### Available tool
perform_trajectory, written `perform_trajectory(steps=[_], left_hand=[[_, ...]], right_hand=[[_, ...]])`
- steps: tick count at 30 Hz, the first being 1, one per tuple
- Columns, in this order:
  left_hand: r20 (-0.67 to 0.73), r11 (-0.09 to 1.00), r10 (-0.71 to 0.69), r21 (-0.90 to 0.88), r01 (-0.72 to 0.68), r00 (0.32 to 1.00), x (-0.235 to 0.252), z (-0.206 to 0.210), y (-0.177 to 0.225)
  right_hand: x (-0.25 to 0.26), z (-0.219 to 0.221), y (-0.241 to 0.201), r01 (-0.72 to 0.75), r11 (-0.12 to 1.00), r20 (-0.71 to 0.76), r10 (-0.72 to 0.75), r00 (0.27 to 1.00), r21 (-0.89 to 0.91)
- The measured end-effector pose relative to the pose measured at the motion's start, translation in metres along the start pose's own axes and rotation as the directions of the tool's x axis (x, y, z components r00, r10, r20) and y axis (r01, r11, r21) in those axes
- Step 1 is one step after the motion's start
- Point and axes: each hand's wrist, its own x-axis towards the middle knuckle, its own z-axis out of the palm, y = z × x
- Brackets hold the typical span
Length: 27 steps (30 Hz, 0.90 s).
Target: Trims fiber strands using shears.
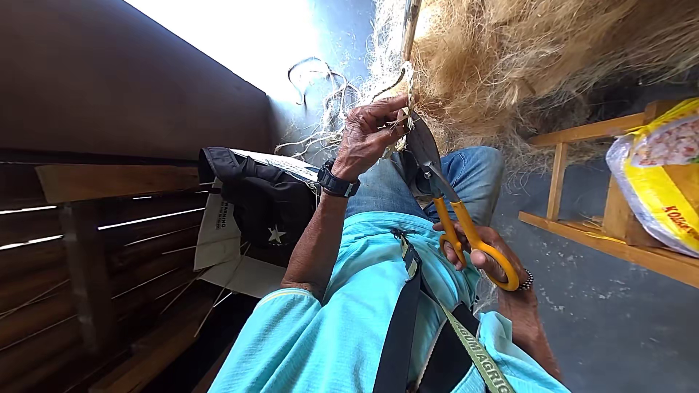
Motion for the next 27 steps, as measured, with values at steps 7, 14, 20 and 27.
perform_trajectory(steps=[7, 14, 20, 27], left_hand=[[-0.026, 1.0, -0.005, -0.006, 0.004, 1.0, -0.001, -0.002, 0.001], [-0.009, 1.0, 0.016, -0.007, -0.016, 1.0, -0.002, -0.004, 0.0], [-0.086, 0.986, -0.048, -0.166, 0.033, 0.995, -0.001, -0.001, -0.007], [-0.13, 0.868, -0.22, -0.479, 0.134, 0.967, -0.001, 0.003, -0.009]], right_hand=[[0.0, 0.007, -0.001, -0.013, 0.998, -0.088, 0.008, 0.996, -0.06], [0.0, 0.014, 0.003, 0.013, 1.0, -0.141, -0.013, 0.99, -0.002], [0.001, 0.019, 0.006, 0.042, 0.999, -0.171, -0.038, 0.985, 0.018], [0.002, 0.018, -0.001, -0.009, 0.997, -0.101, 0.0, 0.995, -0.081]])
